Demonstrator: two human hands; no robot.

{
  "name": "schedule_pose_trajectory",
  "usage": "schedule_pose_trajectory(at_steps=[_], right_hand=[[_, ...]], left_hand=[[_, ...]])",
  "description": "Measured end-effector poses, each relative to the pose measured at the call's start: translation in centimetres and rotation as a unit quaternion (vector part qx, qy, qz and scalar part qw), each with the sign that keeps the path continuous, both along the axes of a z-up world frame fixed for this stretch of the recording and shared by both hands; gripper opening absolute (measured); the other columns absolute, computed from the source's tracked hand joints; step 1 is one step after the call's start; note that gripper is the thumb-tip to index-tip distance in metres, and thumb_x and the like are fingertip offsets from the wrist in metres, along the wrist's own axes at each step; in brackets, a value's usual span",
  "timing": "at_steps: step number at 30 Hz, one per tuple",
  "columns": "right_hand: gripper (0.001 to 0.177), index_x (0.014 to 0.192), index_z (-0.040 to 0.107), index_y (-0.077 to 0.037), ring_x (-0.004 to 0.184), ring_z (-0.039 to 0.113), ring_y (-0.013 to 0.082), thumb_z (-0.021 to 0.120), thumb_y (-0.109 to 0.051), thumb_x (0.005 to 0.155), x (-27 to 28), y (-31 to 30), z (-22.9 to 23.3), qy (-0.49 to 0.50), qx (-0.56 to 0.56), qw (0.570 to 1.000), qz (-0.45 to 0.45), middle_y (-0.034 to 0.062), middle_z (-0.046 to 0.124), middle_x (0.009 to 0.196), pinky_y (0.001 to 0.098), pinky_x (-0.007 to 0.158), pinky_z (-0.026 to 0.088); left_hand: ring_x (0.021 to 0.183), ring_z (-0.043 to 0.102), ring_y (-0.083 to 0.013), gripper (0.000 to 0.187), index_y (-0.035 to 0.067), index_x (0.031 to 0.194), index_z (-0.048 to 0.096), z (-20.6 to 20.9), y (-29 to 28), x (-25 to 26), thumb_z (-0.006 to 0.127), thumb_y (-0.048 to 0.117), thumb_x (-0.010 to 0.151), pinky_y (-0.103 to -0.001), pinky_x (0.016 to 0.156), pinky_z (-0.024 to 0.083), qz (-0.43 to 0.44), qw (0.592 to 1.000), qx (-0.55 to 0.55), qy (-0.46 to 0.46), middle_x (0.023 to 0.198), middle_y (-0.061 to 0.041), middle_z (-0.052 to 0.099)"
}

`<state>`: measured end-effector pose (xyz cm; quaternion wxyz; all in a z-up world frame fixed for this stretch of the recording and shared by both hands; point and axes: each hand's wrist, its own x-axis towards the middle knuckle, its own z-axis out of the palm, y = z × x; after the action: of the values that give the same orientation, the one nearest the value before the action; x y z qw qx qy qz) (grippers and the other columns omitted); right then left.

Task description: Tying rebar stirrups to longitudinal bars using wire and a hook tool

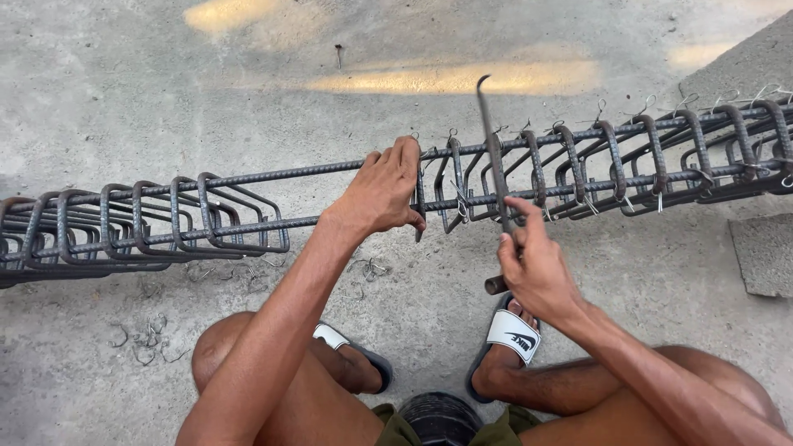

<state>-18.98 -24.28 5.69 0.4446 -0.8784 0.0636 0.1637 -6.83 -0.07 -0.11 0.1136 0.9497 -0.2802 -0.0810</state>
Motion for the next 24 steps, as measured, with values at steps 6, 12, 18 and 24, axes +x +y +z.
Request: schedule_pose_trajectory(at_steps=[6,12,18,24], right_hand=[[0.053,0.152,0.030,-0.018,0.068,0.069,0.0372,0.044,-0.013,0.101,-1.4,1.6,-3.0,0.004,0.010,0.998,0.055,0.0140,0.067,0.074,0.0511,0.069,0.057],[0.054,0.154,0.024,-0.013,0.069,0.069,0.0337,0.039,-0.009,0.102,-1.4,2.7,-2.9,-0.014,0.037,0.998,0.049,0.0130,0.063,0.076,0.0504,0.069,0.057],[0.054,0.154,0.025,-0.017,0.069,0.070,0.0347,0.040,-0.012,0.102,-0.8,2.3,-3.7,-0.016,0.012,0.999,0.047,0.0103,0.064,0.074,0.0505,0.069,0.056],[0.056,0.155,0.026,-0.015,0.066,0.068,0.0353,0.041,-0.007,0.102,-1.8,2.5,-2.5,-0.071,0.022,0.994,0.075,0.0130,0.063,0.075,0.0509,0.064,0.057]], left_hand=[[0.123,0.059,-0.0445,0.113,-0.001,0.124,0.035,0.5,-0.1,-0.2,0.098,0.054,0.047,-0.062,0.108,0.042,-0.005,1.000,0.017,-0.009,0.139,-0.032,0.044],[0.126,0.057,-0.0463,0.117,-0.003,0.126,0.034,0.1,0.0,0.2,0.100,0.053,0.048,-0.063,0.108,0.041,-0.004,1.000,0.016,0.004,0.140,-0.036,0.043],[0.128,0.056,-0.0456,0.114,-0.002,0.126,0.034,0.0,-0.1,-0.1,0.100,0.051,0.049,-0.063,0.110,0.040,0.004,1.000,0.007,0.010,0.142,-0.035,0.042],[0.129,0.056,-0.0459,0.115,-0.003,0.127,0.034,-0.1,-0.2,0.0,0.101,0.051,0.050,-0.063,0.110,0.040,0.005,1.000,0.016,0.016,0.143,-0.036,0.042]])
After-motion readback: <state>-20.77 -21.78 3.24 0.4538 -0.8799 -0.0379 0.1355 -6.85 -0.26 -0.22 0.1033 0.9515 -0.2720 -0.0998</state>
